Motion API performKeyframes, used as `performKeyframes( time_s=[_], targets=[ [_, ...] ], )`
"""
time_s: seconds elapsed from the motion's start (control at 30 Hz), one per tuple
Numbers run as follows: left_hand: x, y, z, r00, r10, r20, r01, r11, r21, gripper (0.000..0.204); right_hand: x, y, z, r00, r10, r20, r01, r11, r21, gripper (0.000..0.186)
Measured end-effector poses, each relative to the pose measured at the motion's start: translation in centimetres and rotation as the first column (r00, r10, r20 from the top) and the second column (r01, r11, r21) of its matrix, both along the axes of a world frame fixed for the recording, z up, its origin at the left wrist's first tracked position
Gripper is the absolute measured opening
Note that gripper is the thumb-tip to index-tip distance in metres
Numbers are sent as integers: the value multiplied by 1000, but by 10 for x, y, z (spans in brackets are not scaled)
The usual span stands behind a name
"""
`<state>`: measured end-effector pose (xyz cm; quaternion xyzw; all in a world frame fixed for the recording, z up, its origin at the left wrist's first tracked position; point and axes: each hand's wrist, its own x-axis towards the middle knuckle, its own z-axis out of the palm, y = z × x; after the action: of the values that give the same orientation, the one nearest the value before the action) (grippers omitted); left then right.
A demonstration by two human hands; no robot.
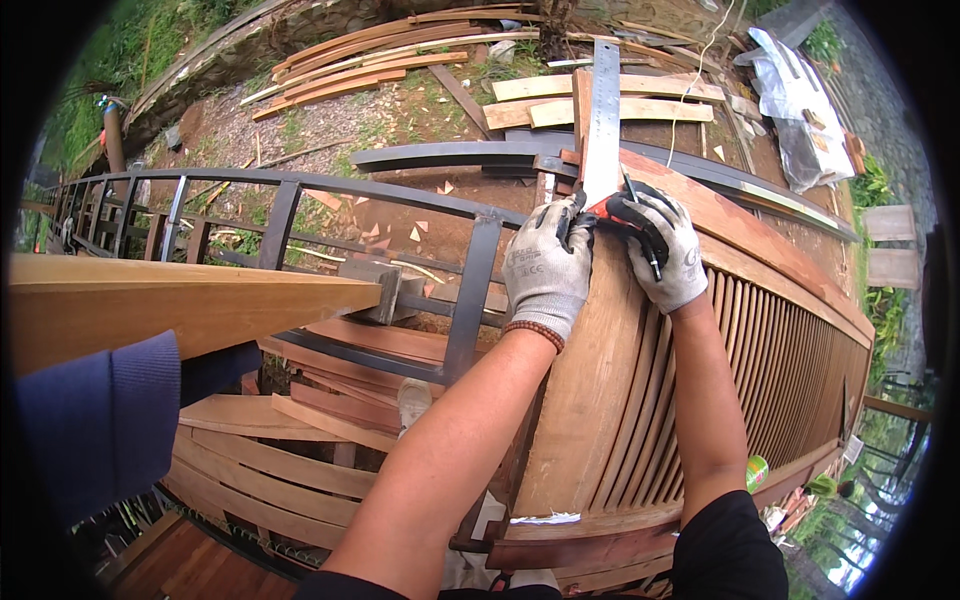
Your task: The person measures and marks wooden planks on a partially built wooden structure using a try square and a pencil. They repeatedly position the square, draw lines, and adjust the tool to ensure accurate markings on the wood.
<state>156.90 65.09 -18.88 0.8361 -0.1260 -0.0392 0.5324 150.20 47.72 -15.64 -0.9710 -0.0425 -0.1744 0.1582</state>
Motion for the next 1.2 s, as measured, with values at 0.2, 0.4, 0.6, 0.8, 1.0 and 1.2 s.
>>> performKeyframes(
  time_s=[0.2,0.4,0.6,0.8,1.0,1.2],
  targets=[
    [0,0,2,1000,-7,-7,7,1000,-3,31,-1,-2,-1,1000,0,-12,0,1000,3,51],
    [2,-2,-1,999,37,32,-36,998,-48,25,-7,-8,-8,998,-59,27,58,998,35,57],
    [-1,0,2,1000,9,-18,-9,1000,12,26,-16,-25,-17,993,-103,52,100,993,64,59],
    [0,-1,-1,997,16,73,-12,998,-54,28,-11,-20,-15,992,-70,105,58,992,113,52],
    [2,0,-1,991,-65,115,60,997,54,39,-12,-20,-19,992,-89,94,80,992,94,51],
    [5,-4,-5,943,-142,300,103,984,143,43,-14,-22,-25,987,-84,140,85,996,-3,64]
  ],
)
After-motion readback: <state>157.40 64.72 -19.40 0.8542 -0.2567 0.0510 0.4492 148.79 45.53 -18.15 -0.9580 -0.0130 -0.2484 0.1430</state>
